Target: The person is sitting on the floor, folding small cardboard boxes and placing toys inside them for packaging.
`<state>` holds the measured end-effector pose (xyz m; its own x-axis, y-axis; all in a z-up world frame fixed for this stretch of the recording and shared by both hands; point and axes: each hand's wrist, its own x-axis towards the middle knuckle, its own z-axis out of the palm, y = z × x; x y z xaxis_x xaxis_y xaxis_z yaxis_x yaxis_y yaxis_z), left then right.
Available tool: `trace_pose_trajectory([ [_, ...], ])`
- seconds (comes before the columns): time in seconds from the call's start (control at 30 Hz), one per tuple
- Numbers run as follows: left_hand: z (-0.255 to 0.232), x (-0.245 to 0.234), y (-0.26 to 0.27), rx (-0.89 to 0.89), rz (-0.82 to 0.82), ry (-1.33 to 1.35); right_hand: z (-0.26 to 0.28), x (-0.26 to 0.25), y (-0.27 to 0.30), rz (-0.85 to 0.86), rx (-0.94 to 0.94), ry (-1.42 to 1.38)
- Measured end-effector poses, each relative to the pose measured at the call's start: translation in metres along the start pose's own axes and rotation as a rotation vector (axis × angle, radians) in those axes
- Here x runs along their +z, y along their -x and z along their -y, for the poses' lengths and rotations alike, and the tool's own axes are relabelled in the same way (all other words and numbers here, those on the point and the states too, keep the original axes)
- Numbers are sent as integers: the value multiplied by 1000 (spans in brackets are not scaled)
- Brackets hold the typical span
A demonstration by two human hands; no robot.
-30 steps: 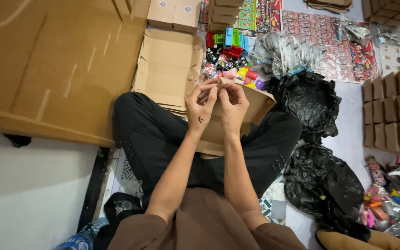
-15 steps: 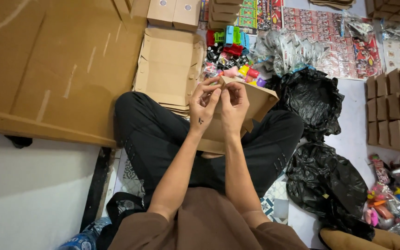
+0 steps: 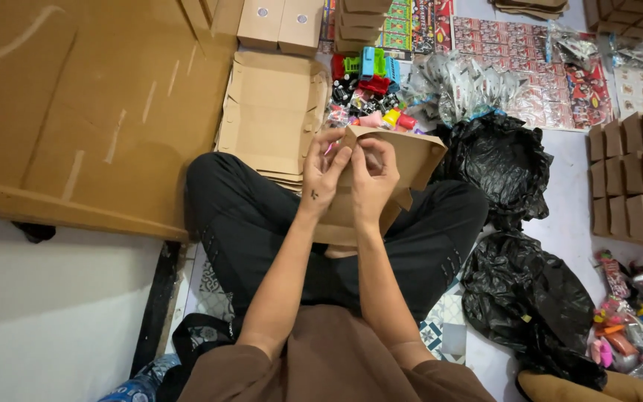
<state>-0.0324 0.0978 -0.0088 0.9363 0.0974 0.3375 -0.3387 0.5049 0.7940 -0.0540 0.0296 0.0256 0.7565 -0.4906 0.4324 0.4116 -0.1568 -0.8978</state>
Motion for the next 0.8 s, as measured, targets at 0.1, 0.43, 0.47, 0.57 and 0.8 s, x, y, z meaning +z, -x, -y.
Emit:
trace_pose_trajectory([
  [0.1, -20, 2, -5, -56, 73, 4, 17, 1, -1, 27, -83, 38],
  [0.43, -23, -13, -5, -110, 238, 177, 19, 9, -2, -19, -100, 60],
  [0.47, -27, -12, -4, -84, 263, 124, 24, 10, -4, -31, -110, 87],
  [0.57, -33, -10, 1, -40, 294, 27, 24, 11, -9, -25, -136, 138],
  [0.8, -52, -21, -7, -238, 464, -491, 18, 7, -21, 50, -172, 206],
])
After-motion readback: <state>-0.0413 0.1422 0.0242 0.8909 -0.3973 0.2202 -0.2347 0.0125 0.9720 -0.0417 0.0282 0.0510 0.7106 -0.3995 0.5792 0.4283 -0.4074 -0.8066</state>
